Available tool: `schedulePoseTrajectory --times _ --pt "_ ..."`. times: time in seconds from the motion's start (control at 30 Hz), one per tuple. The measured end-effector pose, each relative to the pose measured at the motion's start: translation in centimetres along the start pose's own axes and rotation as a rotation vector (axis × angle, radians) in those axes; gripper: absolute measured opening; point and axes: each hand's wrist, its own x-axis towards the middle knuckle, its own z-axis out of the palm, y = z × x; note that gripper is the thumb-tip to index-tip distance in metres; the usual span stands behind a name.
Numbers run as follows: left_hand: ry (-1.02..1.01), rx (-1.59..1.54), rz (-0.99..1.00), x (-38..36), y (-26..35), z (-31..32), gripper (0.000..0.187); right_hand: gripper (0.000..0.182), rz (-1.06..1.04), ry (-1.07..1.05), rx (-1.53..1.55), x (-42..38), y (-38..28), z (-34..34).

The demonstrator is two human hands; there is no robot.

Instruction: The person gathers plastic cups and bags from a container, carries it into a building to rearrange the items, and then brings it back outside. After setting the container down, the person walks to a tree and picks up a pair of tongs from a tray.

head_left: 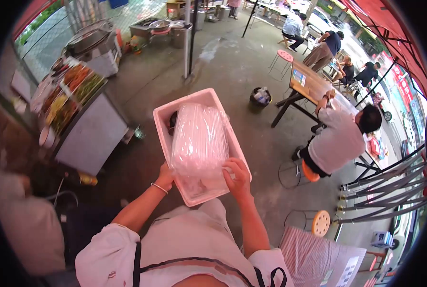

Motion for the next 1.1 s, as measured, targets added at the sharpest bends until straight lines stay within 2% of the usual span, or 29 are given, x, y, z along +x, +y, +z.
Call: schedulePoseTrajectory --times 0.07,0.13,0.17,0.23,0.27,0.33,0.37,0.47,0.53,0.57,0.67,0.7,0.73,0.77,0.8,0.93,0.97,1.0,1.07,1.1 --pt "0.012 0.042 -0.018 8.6 4.6 5.9 0.053 0.021 0.097 0.076 -0.066 7.3 7.3 -0.9" --pt "0.001 0.147 0.010 19.0 6.6 9.8 0.059 0.018 0.085 0.043 -0.225 16.7 13.9 -2.2" --pt "-0.015 0.097 -0.040 23.5 7.9 11.6 0.064 0.017 0.088 0.015 -0.297 20.3 16.9 -2.6" --pt "-0.060 0.030 -0.086 31.3 8.1 14.0 0.062 0.018 0.095 -0.165 -0.305 26.6 22.1 -3.5" --pt "-0.095 -0.014 -0.051 37.7 9.7 16.8 0.062 0.019 0.049 -0.222 -0.319 33.3 25.9 -3.9" --pt "0.092 0.143 -0.002 45.6 13.5 21.6 0.057 0.021 0.069 -0.307 -0.227 45.0 31.8 -4.7" --pt "0.086 0.138 -0.038 49.5 15.5 23.1 0.057 0.022 0.102 -0.369 -0.184 49.8 34.6 -5.1" --pt "0.084 0.138 -0.138 61.1 20.4 28.8 0.056 0.030 0.171 -0.366 -0.040 66.7 43.8 -1.9" --pt "0.111 0.206 -0.155 69.8 24.3 32.4 0.056 0.034 0.035 -0.316 -0.237 76.5 51.2 3.2" --pt "0.108 0.211 -0.128 74.9 26.4 34.2 0.056 0.036 -0.040 -0.278 -0.335 82.3 54.9 5.3" --pt "0.116 0.237 -0.089 87.7 30.1 37.6 0.054 0.040 0.031 -0.410 -0.418 96.6 63.9 9.3" --pt "0.125 0.235 -0.067 92.1 31.5 38.8 0.053 0.037 -0.024 -0.331 -0.327 100.5 67.9 10.2" --pt "0.119 0.222 -0.005 98.8 34.5 41.3 0.052 0.036 0.019 -0.276 -0.227 106.1 70.7 10.0" --pt "0.081 0.202 0.069 104.4 36.1 43.1 0.051 0.034 0.076 -0.242 -0.133 109.9 72.9 8.9" --pt "0.082 0.186 0.023 109.2 37.5 44.8 0.050 0.033 0.159 -0.224 -0.024 112.0 75.6 8.3" --pt "0.086 0.182 -0.131 128.4 46.9 51.6 0.041 0.029 0.237 -0.068 -0.039 120.0 89.9 2.0" --pt "0.085 0.168 -0.143 132.9 49.3 53.3 0.039 0.030 0.367 -0.076 -0.024 121.0 92.8 -0.5" --pt "0.082 0.152 -0.150 138.1 51.9 55.2 0.038 0.030 0.312 -0.004 -0.052 121.1 98.3 -2.0" --pt "0.111 0.147 -0.126 149.2 57.0 58.5 0.042 0.031 0.654 -0.092 -0.090 122.7 106.2 -5.6" --pt "0.140 0.144 -0.137 153.8 58.1 59.4 0.044 0.032 0.693 -0.114 -0.111 124.0 109.9 -6.6"
